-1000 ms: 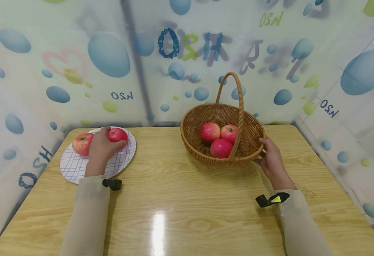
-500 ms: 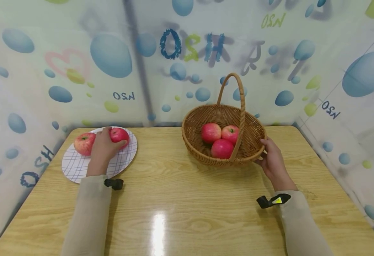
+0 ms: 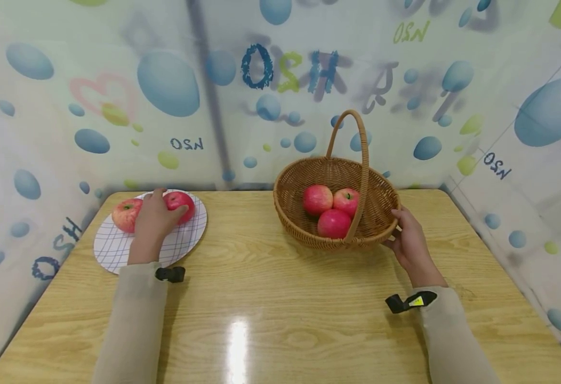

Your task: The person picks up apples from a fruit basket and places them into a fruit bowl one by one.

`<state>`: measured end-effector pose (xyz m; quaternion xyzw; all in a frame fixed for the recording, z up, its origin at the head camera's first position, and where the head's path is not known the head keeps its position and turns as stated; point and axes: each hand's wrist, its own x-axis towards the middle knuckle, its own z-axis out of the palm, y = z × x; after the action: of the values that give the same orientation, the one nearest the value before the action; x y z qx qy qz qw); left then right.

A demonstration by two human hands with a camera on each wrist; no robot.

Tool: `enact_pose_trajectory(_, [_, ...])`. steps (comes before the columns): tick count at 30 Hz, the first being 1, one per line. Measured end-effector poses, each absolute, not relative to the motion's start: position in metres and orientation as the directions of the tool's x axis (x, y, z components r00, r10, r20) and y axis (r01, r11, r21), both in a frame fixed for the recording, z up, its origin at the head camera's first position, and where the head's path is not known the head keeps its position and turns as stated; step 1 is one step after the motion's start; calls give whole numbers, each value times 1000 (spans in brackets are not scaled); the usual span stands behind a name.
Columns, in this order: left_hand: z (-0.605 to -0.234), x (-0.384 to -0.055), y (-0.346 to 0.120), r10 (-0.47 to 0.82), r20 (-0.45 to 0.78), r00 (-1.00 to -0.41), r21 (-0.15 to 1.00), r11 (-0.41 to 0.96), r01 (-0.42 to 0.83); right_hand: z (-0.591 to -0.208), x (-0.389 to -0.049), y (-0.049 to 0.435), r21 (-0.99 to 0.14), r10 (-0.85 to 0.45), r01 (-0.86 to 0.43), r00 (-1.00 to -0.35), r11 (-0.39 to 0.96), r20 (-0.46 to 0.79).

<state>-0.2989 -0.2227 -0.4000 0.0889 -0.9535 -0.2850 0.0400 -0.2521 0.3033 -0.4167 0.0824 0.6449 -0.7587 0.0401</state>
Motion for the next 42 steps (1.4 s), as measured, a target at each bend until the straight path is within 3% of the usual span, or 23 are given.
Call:
enact_pose_trajectory(13, [-355, -280, -194, -143, 76, -987, 572, 817, -74, -417, -252, 303, -969, 52, 168, -982, -180, -180])
enact_pose_trajectory(23, [-334, -266, -141, 38, 259, -965, 644, 738, 202, -415, -255, 306, -971, 39, 174, -982, -167, -182])
enact_pose_trajectory(29, [-327, -269, -97, 151, 365, -919, 688, 621, 376, -418, -251, 308, -966, 45, 187, -979, -179, -198])
enact_pose_trajectory(33, [-322, -274, -67, 290, 383, -877, 642, 600, 478, -419, -248, 310, -966, 55, 175, -981, -189, -189])
enact_pose_trajectory(42, [-303, -270, -15, 548, 285, -786, 412, 671, 617, -418, -253, 306, -965, 50, 167, -982, -202, -180])
